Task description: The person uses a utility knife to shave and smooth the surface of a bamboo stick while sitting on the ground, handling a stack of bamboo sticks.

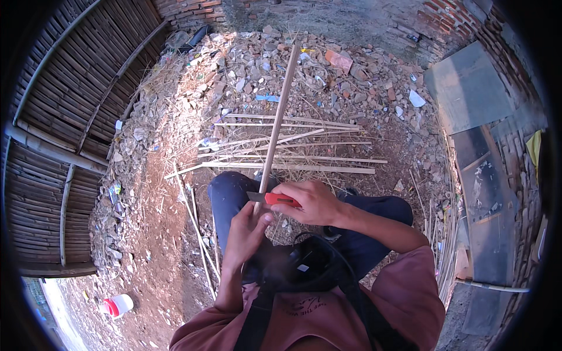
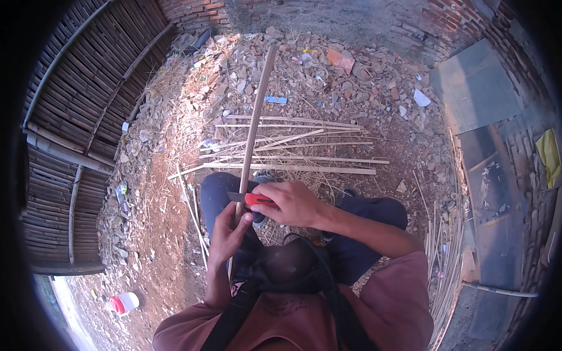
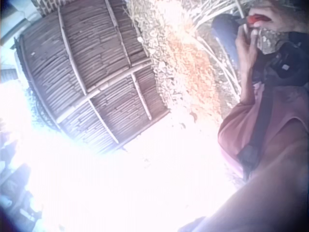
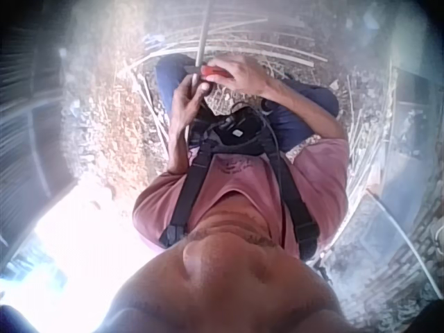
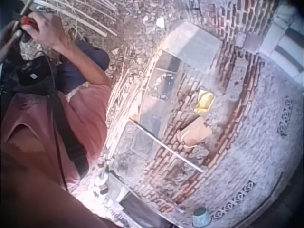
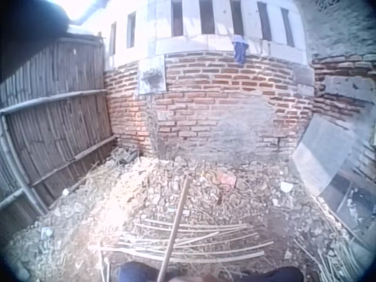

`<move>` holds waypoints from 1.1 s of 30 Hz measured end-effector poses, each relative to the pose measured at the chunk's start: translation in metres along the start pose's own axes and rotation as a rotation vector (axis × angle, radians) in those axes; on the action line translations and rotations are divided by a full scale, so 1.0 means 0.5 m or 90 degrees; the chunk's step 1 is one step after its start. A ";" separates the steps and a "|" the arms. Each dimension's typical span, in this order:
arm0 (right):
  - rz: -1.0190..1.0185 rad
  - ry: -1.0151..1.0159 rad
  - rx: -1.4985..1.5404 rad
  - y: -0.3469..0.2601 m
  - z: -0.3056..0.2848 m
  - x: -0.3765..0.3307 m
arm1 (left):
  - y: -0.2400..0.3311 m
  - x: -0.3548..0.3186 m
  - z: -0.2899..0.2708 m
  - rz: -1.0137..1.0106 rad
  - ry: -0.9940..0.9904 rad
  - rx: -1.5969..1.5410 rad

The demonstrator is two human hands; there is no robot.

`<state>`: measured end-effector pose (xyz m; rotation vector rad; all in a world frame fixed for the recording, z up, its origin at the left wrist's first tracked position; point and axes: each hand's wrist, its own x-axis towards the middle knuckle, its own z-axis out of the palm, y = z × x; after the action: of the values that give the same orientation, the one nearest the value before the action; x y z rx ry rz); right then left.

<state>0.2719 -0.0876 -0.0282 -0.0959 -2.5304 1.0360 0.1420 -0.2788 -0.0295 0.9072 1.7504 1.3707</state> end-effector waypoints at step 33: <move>-0.025 0.073 -0.097 -0.009 -0.011 -0.007 | 0.009 0.027 0.035 0.052 0.143 0.136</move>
<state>0.2779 -0.0880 -0.0226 -0.1440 -2.4923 0.7988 0.1511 -0.2582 -0.0299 0.9794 2.0817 1.4010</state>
